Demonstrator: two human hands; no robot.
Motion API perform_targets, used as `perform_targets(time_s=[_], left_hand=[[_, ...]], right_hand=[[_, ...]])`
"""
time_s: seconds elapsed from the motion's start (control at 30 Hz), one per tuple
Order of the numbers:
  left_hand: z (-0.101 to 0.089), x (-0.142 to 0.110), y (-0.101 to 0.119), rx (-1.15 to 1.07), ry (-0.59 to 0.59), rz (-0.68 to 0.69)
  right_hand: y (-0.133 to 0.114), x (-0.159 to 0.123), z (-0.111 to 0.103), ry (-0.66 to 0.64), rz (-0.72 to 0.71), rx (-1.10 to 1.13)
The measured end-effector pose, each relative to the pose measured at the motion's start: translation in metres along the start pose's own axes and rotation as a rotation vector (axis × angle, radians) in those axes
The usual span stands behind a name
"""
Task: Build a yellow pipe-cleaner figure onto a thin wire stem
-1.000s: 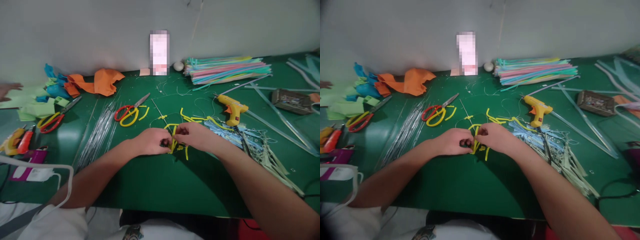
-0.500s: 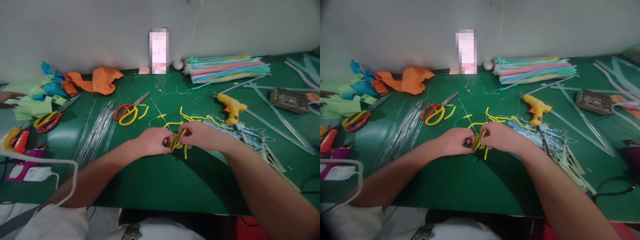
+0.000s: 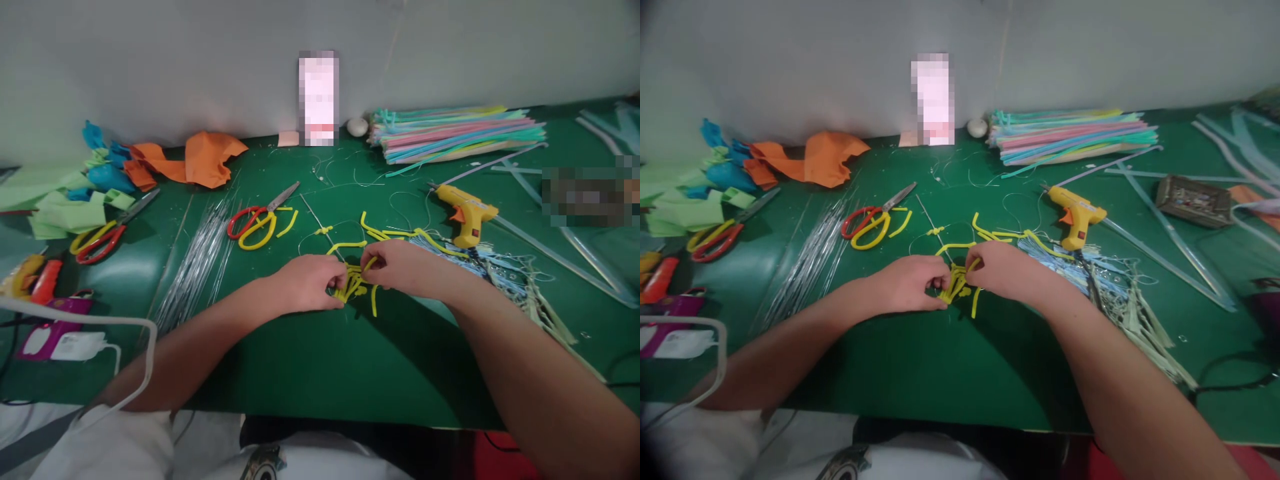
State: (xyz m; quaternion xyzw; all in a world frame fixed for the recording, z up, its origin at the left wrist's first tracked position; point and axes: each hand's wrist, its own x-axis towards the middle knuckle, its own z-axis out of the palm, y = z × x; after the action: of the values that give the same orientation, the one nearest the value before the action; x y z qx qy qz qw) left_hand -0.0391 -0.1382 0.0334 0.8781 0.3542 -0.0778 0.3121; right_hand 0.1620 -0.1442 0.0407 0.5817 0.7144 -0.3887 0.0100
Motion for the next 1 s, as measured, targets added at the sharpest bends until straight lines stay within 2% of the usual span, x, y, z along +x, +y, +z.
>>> perform_targets(time_s=[0.23, 0.37, 0.67, 0.9, 1.0], left_hand=[[0.014, -0.003, 0.017, 0.21, 0.128, -0.05], [0.021, -0.001, 0.02, 0.228, 0.138, -0.078], [0.022, -0.004, 0.016, 0.165, 0.145, -0.069], [0.01, 0.0, 0.012, -0.034, 0.172, -0.171], [0.007, 0.009, 0.01, -0.031, 0.205, -0.204]], right_hand=[[0.001, -0.001, 0.001, 0.005, -0.013, -0.004], [0.0, 0.0, 0.002, 0.005, -0.004, 0.016], [0.001, 0.002, 0.004, 0.02, 0.006, 0.102], [0.008, 0.002, 0.0, -0.056, -0.04, 0.112], [0.008, 0.002, -0.002, -0.086, -0.038, 0.071]])
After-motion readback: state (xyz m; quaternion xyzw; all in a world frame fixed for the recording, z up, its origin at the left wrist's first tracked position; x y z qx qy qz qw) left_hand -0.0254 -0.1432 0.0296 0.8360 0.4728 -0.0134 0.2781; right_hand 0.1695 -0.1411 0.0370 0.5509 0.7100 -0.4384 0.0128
